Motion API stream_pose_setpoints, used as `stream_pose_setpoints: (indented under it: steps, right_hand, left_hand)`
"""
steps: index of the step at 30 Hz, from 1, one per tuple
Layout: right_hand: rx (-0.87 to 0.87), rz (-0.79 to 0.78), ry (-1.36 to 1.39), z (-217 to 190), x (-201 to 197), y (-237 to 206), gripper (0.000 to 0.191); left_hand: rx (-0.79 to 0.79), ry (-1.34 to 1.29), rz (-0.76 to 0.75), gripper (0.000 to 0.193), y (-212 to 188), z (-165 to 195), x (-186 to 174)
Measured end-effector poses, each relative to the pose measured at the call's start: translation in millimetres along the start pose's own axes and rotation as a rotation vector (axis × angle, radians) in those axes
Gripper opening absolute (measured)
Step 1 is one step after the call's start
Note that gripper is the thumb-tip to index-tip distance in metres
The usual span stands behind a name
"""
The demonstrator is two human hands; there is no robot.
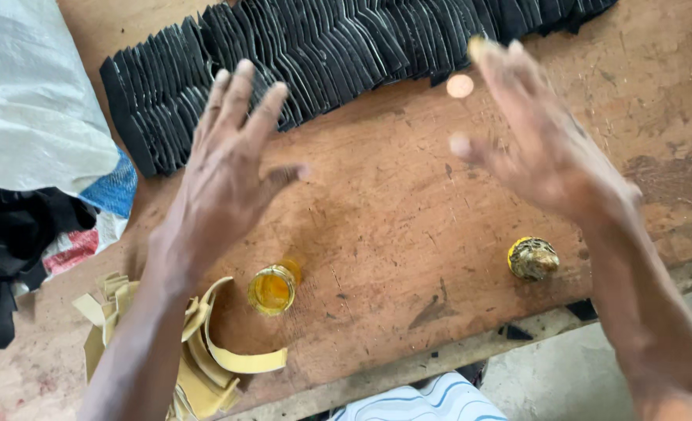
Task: The person applies a yellow adhesive to the edges of light-colored leather strips using a small brush and places them on a wooden table. The person also handles a stack of black leather pieces and a small glass jar containing the adhesive.
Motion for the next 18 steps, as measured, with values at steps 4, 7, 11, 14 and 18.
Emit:
stream_pose_setpoints:
  steps: [4,7,11,14,18]
  right_hand:
    - [0.060,-0.112,-0.045,-1,17,-81,0.097]
    - [0.151,-0.085,-0.109,5,35,-129,0.099]
    - [0.468,-0.125,-0.086,14,64,-165,0.109]
    - [0.449,-0.017,-0.127,9,84,-174,0.100]
    - [0.425,-0.001,0.000,-11,110,-174,0.099]
  left_hand:
    - [0.112,-0.122,-0.041,0.099,-71,36,-5]
    - [-0.045,-0.241,-0.151,0.117,-110,43,4]
    - [-0.183,-0.477,-0.026,0.135,-142,35,23]
    - [-0.379,-0.485,0.015,0.141,-155,26,46]
    - [-0.339,-0.567,0.042,0.132,-171,25,72]
Point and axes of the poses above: each hand's wrist, its own y-axis towards the middle knuckle, its own x-axis out of the palm, z = x × y, the point moved 2 cm from there along y, towards the middle knuckle, and after that the axes turned 3 degrees about -z, right-handed, at the moved point
